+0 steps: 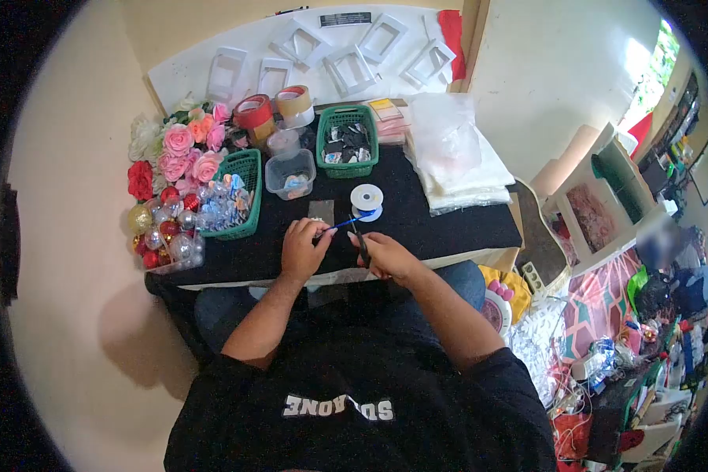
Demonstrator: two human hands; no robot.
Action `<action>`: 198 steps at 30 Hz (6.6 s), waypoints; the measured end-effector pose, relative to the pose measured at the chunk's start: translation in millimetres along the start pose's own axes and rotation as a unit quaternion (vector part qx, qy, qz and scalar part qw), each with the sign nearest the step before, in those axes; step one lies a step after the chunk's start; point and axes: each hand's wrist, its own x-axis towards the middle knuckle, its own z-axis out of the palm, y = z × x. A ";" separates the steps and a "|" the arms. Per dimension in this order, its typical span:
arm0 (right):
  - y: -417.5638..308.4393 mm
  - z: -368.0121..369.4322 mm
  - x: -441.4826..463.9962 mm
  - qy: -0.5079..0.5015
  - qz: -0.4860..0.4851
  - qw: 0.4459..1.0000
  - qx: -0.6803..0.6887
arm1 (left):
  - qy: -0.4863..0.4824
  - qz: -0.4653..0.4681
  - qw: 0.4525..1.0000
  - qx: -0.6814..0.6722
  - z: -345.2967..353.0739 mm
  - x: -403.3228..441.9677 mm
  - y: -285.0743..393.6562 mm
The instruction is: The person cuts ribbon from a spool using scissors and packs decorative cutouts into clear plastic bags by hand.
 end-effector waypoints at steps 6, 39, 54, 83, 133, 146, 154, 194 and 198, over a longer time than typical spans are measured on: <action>-4.5 4.1 9.2 0.017 -0.016 1.000 0.006 | 0.005 -0.013 1.000 0.000 -1.5 0.3 -0.9; 8.4 -0.5 16.2 0.015 -0.031 0.998 0.045 | 0.006 -0.035 0.998 -0.049 -2.1 0.0 -1.9; -1.4 6.0 12.2 0.006 -0.006 1.000 0.009 | -0.024 -0.019 0.998 -0.058 -5.2 1.3 3.2; -1.3 6.5 13.9 0.004 -0.005 1.000 0.019 | -0.031 -0.026 0.998 -0.056 -2.6 0.6 -0.1; -1.2 10.5 16.0 0.024 0.005 1.000 0.006 | -0.013 -0.047 0.997 -0.057 -2.2 1.2 0.7; -3.7 -55.7 12.3 0.245 -0.206 0.909 -0.265 | -0.008 -0.057 0.997 -0.055 -5.1 0.9 1.8; -23.5 -97.2 24.3 0.316 -0.158 0.768 -0.535 | -0.016 -0.069 0.996 -0.046 -4.1 2.0 -0.1; -3.3 -1.1 66.6 -0.086 -0.160 0.912 0.367 | 0.109 0.032 0.994 -0.011 -30.3 87.1 -11.7; 1.2 -4.4 70.4 -0.097 -0.155 0.928 0.324 | -0.087 -0.175 0.981 0.008 -23.2 163.6 -79.1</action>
